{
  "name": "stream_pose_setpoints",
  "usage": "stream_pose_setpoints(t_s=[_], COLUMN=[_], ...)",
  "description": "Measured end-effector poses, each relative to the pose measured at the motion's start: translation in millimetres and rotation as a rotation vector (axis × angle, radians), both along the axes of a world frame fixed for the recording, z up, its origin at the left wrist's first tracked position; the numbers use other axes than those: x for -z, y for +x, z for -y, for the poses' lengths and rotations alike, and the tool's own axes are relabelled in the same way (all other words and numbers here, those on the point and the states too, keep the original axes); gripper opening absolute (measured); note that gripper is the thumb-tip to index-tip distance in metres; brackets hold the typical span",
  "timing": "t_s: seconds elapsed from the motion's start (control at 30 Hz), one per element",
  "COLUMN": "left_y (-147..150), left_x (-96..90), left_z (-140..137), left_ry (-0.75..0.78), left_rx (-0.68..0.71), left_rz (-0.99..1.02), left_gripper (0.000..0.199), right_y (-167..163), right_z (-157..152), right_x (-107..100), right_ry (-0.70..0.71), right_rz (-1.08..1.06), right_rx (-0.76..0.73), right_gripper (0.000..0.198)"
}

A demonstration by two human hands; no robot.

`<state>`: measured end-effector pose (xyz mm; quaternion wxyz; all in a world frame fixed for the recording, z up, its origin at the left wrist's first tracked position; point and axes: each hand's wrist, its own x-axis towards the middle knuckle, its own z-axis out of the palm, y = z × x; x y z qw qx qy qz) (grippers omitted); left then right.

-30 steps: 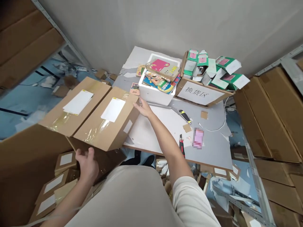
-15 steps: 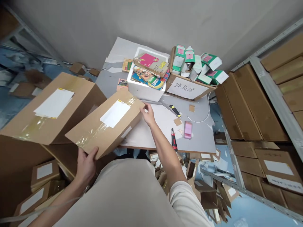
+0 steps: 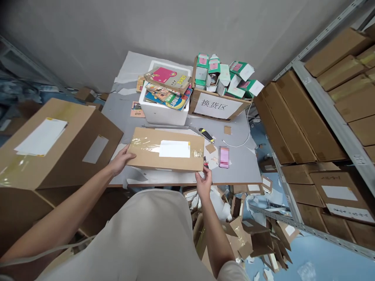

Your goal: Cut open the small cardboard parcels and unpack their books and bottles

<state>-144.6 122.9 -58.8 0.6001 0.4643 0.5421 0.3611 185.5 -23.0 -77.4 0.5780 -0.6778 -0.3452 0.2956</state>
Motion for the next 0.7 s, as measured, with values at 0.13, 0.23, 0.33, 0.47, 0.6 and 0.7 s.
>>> stream_pose_setpoints(t_s=[0.13,0.23,0.33,0.47,0.6,0.7], left_y=[-3,-6,-11,-21,-33,-33], left_x=[3.8,8.1,19.6,40.9,51.3,54.9], left_z=[-6,-4,3,20,34,35], left_ry=[-0.03,-0.06,-0.062,-0.047,-0.112,-0.121], left_rx=[0.008,-0.02,-0.043,0.005,0.079,0.126], left_rz=[0.052,0.115,0.162,0.189,0.194,0.139], left_gripper=[0.082,0.085,0.083,0.097,0.104,0.1], right_y=[3,10,18,28,36,37], right_z=[3,-1,-1,4,3,-3], right_x=[7,16,30,49,60,66], right_ry=[-0.047,-0.092,-0.184,-0.312,-0.336,-0.342], right_rz=[0.012,-0.037,0.011,0.218,0.378,0.441], right_rx=[-0.032,-0.097,-0.181,-0.291,-0.379,-0.413], right_gripper=[0.045,0.049,0.054,0.059,0.057,0.048])
